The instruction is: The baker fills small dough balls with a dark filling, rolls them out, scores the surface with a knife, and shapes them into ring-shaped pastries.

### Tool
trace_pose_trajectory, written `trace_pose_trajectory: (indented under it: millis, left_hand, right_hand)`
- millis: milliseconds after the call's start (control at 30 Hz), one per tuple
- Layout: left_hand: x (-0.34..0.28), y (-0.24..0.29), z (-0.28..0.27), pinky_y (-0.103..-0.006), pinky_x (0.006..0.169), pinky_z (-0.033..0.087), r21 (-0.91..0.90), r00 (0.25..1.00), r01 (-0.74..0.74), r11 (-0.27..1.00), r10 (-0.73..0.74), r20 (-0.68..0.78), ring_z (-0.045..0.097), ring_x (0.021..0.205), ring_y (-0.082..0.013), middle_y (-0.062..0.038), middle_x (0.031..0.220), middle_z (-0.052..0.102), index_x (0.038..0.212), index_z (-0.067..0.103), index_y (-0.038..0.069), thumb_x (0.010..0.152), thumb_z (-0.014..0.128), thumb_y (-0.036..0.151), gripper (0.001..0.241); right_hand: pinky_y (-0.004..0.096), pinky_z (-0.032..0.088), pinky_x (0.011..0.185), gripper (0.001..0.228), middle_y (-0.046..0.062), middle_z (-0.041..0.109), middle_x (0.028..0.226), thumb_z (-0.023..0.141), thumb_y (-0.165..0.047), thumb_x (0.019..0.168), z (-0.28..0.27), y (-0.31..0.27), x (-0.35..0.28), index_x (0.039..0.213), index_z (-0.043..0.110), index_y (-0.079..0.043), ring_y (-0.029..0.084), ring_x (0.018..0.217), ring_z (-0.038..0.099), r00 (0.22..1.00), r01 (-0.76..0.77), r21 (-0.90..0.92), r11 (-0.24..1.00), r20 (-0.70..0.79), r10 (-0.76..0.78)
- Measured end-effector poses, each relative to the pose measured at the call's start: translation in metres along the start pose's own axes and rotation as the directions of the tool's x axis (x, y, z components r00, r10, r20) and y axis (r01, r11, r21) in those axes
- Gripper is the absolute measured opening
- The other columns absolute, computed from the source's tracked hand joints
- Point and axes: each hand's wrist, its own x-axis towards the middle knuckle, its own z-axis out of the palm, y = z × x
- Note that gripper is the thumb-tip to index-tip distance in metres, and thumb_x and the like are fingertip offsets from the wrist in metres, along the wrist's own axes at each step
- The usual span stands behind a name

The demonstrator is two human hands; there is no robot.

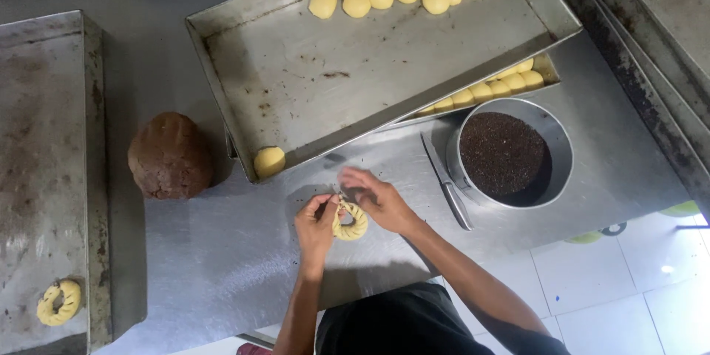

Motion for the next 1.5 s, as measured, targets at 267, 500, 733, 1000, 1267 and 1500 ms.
trace_pose_trajectory:
  millis: [267, 500, 733, 1000, 1267, 1500]
  left_hand:
    - [-0.008, 0.008, -0.002, -0.0254, 0.074, 0.058, 0.057, 0.993, -0.115, 0.992, 0.113, 0.041, 0.07, 0.082, -0.0082, -0.006, 0.095, 0.076, 0.109, 0.072, -0.003, 0.093, 0.072, 0.006, 0.018]
    - [-0.01, 0.016, -0.004, -0.0251, 0.075, 0.057, 0.109, 0.993, -0.115, 0.987, 0.116, -0.005, 0.068, 0.084, -0.0083, -0.006, 0.097, 0.075, 0.112, 0.071, -0.001, 0.094, 0.07, 0.005, 0.02]
    - [-0.002, -0.004, -0.012, -0.0247, 0.075, 0.056, 0.035, 0.992, -0.128, 0.991, 0.128, 0.014, 0.068, 0.086, -0.0081, -0.005, 0.098, 0.075, 0.113, 0.07, -0.002, 0.096, 0.069, 0.006, 0.019]
    - [0.005, -0.005, -0.009, -0.0252, 0.075, 0.056, 0.024, 0.989, -0.135, 0.991, 0.133, 0.073, 0.068, 0.085, -0.0084, -0.005, 0.1, 0.073, 0.115, 0.068, -0.001, 0.097, 0.067, 0.006, 0.019]
    - [-0.006, 0.04, -0.003, -0.0288, 0.069, 0.058, 0.285, 0.973, -0.232, 0.93, 0.219, 0.076, 0.072, 0.078, -0.013, -0.009, 0.091, 0.076, 0.105, 0.069, 0.001, 0.091, 0.072, 0.007, 0.016]
    - [-0.008, 0.037, -0.017, -0.0344, 0.07, 0.058, 0.455, 0.942, -0.306, 0.836, 0.196, 0.274, 0.077, 0.078, -0.022, -0.014, 0.091, 0.076, 0.104, 0.074, 0.003, 0.096, 0.071, 0.015, 0.014]
  right_hand:
    - [0.026, 0.057, 0.086, 0.031, 0.008, 0.075, 0.108, 0.067, 0.004, 0.095, 0.004, 0.078, 0.014, 0.125, 0.07, -0.004, 0.01, 0.097, 0.069, 0.99, -0.137, 0.064, 0.988, 0.032, 0.136]
    - [0.029, 0.056, 0.075, 0.028, 0.011, 0.072, 0.099, 0.069, 0.001, 0.092, 0.013, 0.034, 0.012, 0.119, 0.073, -0.007, 0.016, 0.085, 0.07, 0.999, 0.014, -0.269, 0.963, -0.037, -0.024]
    - [0.03, 0.059, 0.082, 0.04, 0.008, 0.076, 0.112, 0.069, -0.004, 0.094, 0.009, 0.008, 0.002, 0.133, 0.064, -0.01, 0.014, 0.099, 0.074, 0.997, 0.045, -0.27, 0.962, 0.073, -0.026]
    - [0.028, 0.057, 0.081, 0.055, 0.003, 0.075, 0.103, 0.073, -0.004, 0.091, 0.003, 0.019, 0.005, 0.143, 0.058, -0.013, 0.01, 0.09, 0.068, 0.988, -0.08, -0.171, 0.982, 0.117, 0.101]
    - [0.028, 0.056, 0.077, 0.059, 0.002, 0.066, 0.094, 0.073, 0.0, 0.088, 0.002, 0.014, 0.005, 0.143, 0.058, -0.014, 0.009, 0.084, 0.064, 0.982, -0.124, -0.164, 0.979, 0.119, 0.144]
    - [0.026, 0.055, 0.075, 0.055, 0.001, 0.065, 0.094, 0.071, 0.0, 0.09, -0.002, 0.026, 0.006, 0.142, 0.06, -0.014, 0.008, 0.083, 0.062, 0.98, -0.138, -0.185, 0.973, 0.115, 0.161]
